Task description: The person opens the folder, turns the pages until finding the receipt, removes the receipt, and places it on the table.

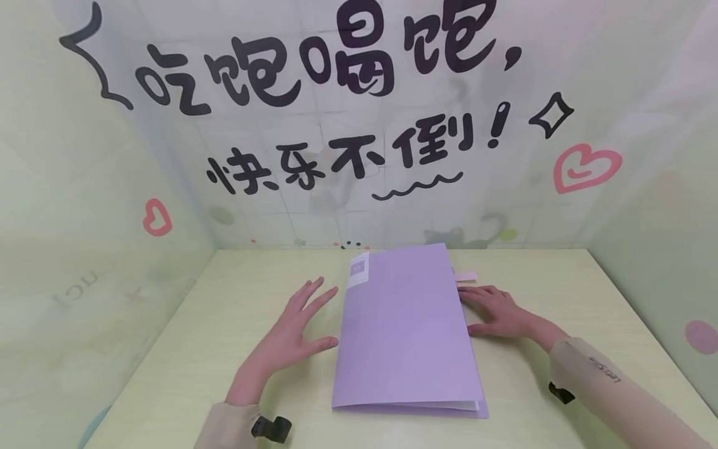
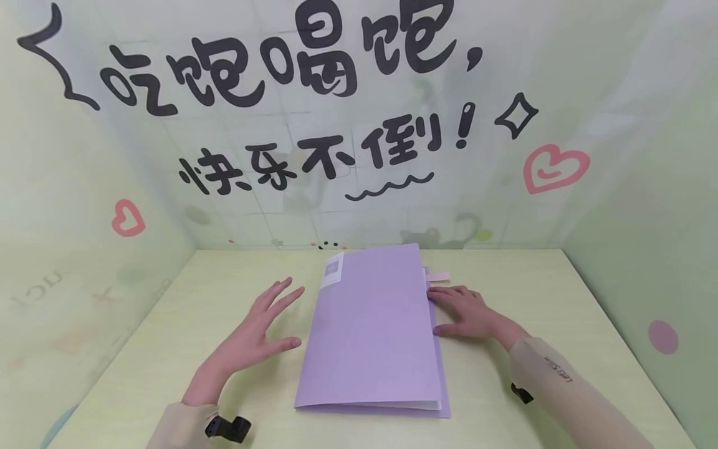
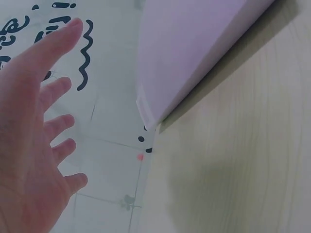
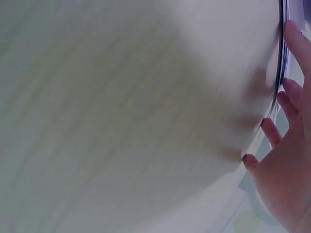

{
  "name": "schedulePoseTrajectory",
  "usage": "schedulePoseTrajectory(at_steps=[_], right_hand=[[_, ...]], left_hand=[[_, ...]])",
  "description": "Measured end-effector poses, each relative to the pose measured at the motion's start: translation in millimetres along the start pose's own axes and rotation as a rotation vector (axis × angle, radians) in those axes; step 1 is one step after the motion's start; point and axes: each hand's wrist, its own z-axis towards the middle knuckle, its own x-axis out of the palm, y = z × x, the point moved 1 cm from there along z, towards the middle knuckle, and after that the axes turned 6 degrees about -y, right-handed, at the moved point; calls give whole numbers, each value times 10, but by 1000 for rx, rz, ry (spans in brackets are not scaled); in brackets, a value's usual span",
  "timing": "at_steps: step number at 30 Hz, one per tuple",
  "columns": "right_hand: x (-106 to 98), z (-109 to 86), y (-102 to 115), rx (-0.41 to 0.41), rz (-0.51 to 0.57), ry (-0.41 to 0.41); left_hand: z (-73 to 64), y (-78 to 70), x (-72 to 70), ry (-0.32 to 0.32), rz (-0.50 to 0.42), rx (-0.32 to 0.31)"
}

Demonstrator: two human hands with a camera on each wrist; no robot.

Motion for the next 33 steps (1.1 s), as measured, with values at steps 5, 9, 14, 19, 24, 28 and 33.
schedulePoseTrajectory(at_steps=[5, 9, 14, 19, 24, 28, 33], right_hand=[[-11, 5, 8, -22, -8, 3], [-13, 9, -13, -52, -23, -8], [-12, 5, -31, -43, -21, -14], [-3, -11, -25, -29, -18, -15], [23, -20, -38, -9, -22, -5], [35, -22, -42, 3, -31, -5], [17, -34, -4, 6, -27, -3]], left_hand=[[-7, -96, 15, -6, -23, -7], [-19, -201, 41, -6, -42, -4], [-54, -312, 95, -9, -70, 16], [-102, -408, 166, -4, -82, 43], [-142, -494, 251, 5, -92, 73], [-168, -571, 305, 19, -114, 93], [-225, -672, 380, 35, -119, 93]])
